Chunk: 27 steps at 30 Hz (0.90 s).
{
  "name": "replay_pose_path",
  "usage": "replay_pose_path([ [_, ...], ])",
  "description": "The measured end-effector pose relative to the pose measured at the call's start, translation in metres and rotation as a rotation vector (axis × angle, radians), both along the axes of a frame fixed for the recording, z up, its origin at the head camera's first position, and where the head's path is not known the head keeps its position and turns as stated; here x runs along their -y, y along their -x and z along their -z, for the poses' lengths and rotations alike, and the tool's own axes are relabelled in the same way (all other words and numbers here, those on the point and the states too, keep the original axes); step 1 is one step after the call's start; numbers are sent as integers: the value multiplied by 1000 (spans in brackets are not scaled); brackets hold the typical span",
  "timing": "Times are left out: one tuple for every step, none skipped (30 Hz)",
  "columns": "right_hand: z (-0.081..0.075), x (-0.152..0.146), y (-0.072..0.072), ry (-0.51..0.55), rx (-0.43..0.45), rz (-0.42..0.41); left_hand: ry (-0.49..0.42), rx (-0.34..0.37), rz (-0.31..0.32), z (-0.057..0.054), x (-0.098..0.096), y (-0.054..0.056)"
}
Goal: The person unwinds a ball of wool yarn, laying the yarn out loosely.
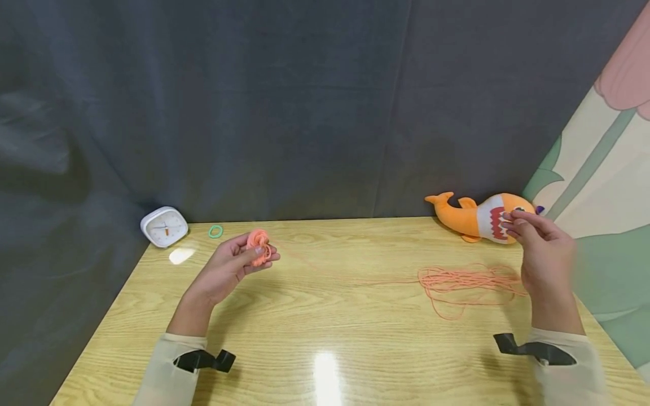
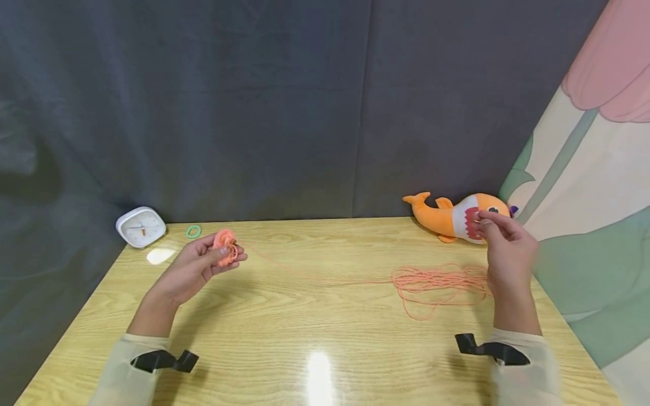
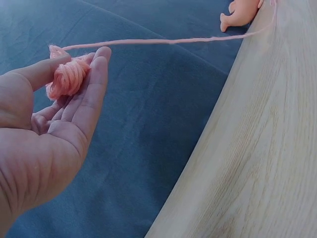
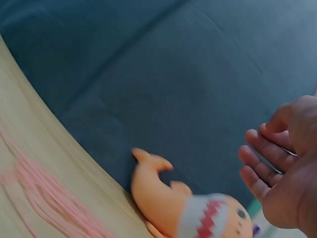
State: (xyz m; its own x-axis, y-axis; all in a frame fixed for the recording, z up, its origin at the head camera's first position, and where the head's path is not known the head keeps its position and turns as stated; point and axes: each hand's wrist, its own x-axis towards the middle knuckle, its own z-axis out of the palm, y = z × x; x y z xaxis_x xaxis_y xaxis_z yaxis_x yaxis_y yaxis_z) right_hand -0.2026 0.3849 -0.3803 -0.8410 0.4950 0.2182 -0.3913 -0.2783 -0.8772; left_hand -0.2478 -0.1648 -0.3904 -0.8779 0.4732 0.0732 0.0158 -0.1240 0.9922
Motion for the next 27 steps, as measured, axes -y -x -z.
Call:
replay_pose_path([
  [0,7,1,-19,-14,-17,-1,1,2,0,0,0],
  [0,13,2,-41,-28,-44,0,1,1,0,-1,0],
  [0,21,3,-62,-42,-69,0,0,3,0,-1,-1],
  [0,28,5,-81,-59,-97,0,0,5,0,-1,0],
  [0,36,6,-104,-77,-122,0,1,5,0,-2,0],
  [0,45,7,-122,-97,-148,1,-1,7,0,-2,0],
  [1,54,9,-138,-115,-179,1,-1,6,0,-2,0],
  [2,63,10,-160,-130,-206,3,-5,6,0,-2,1],
  [3,73,11,-184,-141,-232,4,-8,5,0,-2,1],
  [4,83,13,-205,-151,-258,5,-10,3,1,-2,1],
  [5,93,14,-232,-155,-278,5,-12,3,1,-2,1],
  [7,103,15,-259,-155,-295,6,-12,3,1,-2,1],
  [8,113,16,-285,-152,-313,7,-12,1,1,-2,2],
  [8,123,17,-311,-145,-330,7,-13,1,1,-2,2],
  [8,132,17,-335,-133,-344,6,-9,-1,1,-2,2],
  [9,141,18,-355,-122,-358,3,-6,-2,1,-2,1],
  [9,149,19,-377,-110,-368,0,-3,-5,1,-2,1],
  [9,156,20,-392,-100,-380,-1,-1,-7,1,-2,1],
  [9,163,21,-403,-90,-393,-2,-3,-6,1,-2,0],
  [10,170,21,-416,-79,-404,-1,-7,-6,2,-2,0],
  [11,176,22,-424,-71,-413,-2,-7,-5,2,-3,0],
  [12,181,23,-429,-67,-422,-1,-10,-3,3,-3,0],
  [13,187,23,-434,-59,-428,1,-12,-1,3,-3,0],
  [14,192,24,-436,-53,-437,4,-16,-1,3,-3,0],
  [15,198,24,-440,-46,-442,7,-19,-1,3,-3,0],
  [16,204,25,-443,-38,-450,9,-19,-1,3,-3,0],
  [18,210,26,-441,-32,-461,9,-16,-4,3,-4,0],
])
